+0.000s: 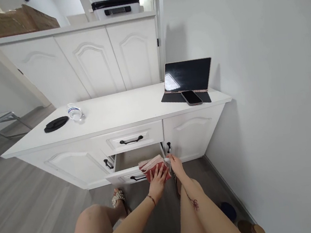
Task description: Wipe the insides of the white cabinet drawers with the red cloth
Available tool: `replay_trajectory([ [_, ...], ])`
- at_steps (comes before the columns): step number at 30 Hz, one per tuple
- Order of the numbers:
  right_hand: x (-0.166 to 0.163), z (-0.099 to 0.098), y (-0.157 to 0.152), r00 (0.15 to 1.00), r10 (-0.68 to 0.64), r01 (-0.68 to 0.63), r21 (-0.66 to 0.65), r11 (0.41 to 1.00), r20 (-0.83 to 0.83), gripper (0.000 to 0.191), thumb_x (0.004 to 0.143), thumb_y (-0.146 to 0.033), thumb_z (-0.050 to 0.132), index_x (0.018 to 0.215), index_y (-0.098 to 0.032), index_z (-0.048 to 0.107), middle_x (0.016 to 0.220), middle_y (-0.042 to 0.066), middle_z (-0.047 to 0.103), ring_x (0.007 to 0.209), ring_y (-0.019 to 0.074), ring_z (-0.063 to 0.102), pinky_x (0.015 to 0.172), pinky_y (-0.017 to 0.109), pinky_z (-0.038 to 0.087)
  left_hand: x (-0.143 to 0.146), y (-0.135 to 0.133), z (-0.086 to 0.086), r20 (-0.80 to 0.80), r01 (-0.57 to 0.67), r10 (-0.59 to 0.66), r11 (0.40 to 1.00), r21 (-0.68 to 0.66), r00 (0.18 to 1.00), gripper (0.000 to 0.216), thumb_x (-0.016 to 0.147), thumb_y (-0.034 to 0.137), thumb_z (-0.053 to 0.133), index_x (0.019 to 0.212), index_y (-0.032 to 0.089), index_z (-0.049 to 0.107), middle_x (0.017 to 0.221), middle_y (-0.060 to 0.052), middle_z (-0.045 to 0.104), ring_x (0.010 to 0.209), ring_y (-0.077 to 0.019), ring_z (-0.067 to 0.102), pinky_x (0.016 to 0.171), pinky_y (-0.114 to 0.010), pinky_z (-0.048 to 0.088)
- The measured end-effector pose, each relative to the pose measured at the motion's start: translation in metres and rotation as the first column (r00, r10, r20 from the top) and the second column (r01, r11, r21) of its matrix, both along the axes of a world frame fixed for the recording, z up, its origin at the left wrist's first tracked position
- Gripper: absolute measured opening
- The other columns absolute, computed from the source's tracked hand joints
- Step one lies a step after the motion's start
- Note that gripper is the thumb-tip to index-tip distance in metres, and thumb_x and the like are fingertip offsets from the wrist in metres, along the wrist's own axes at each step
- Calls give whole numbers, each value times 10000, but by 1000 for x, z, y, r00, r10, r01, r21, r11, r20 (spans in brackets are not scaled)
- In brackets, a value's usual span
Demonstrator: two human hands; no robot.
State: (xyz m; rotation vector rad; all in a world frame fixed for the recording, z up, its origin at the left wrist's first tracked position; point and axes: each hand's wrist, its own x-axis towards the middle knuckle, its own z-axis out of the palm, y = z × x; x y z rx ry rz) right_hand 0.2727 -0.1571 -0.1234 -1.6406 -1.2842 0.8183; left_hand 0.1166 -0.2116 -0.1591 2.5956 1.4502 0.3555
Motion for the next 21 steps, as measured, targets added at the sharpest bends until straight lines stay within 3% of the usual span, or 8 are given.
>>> replay_trajectory([
  [3,-1,4,-3,1000,-14,15,-6,1000,11,662,766,-731,243,747,-211,651,816,117,720,791,276,654,755,386,495,-6,4,-9,-38,114,-116,992,-53,993,575,921,204,320,1460,362,198,1530,12,282,1420,-234,187,1103,-610,190],
  [7,-2,8,-7,999,-28,28,-8,1000,24,637,778,-711,240,718,-222,643,777,101,714,779,279,647,744,388,492,-10,8,-27,-92,146,-163,975,-165,982,565,892,159,333,1423,354,318,1493,32,349,1378,-218,302,1130,-536,221],
  [10,-2,10,-9,999,-31,31,-2,1000,28,629,782,-712,249,711,-225,639,765,95,711,768,278,644,741,385,490,-9,8,-42,-108,124,-143,978,-170,984,622,842,117,385,1414,351,324,1495,38,337,1377,-212,303,1149,-511,200],
  [14,-2,9,-9,999,-30,30,-2,1000,27,629,786,-716,247,714,-225,635,758,88,707,759,272,645,732,371,487,-13,6,-60,-157,4,-45,968,-249,987,648,781,93,443,1391,303,384,1433,-28,447,1368,-233,321,1152,-480,209],
  [21,-1,8,-8,999,-19,20,-28,999,41,609,792,-688,259,739,-217,641,765,78,704,766,259,637,730,347,474,-42,4,-70,-141,-77,34,947,-312,989,545,745,27,466,1253,175,596,1314,-145,573,1284,-265,450,1084,-431,340],
])
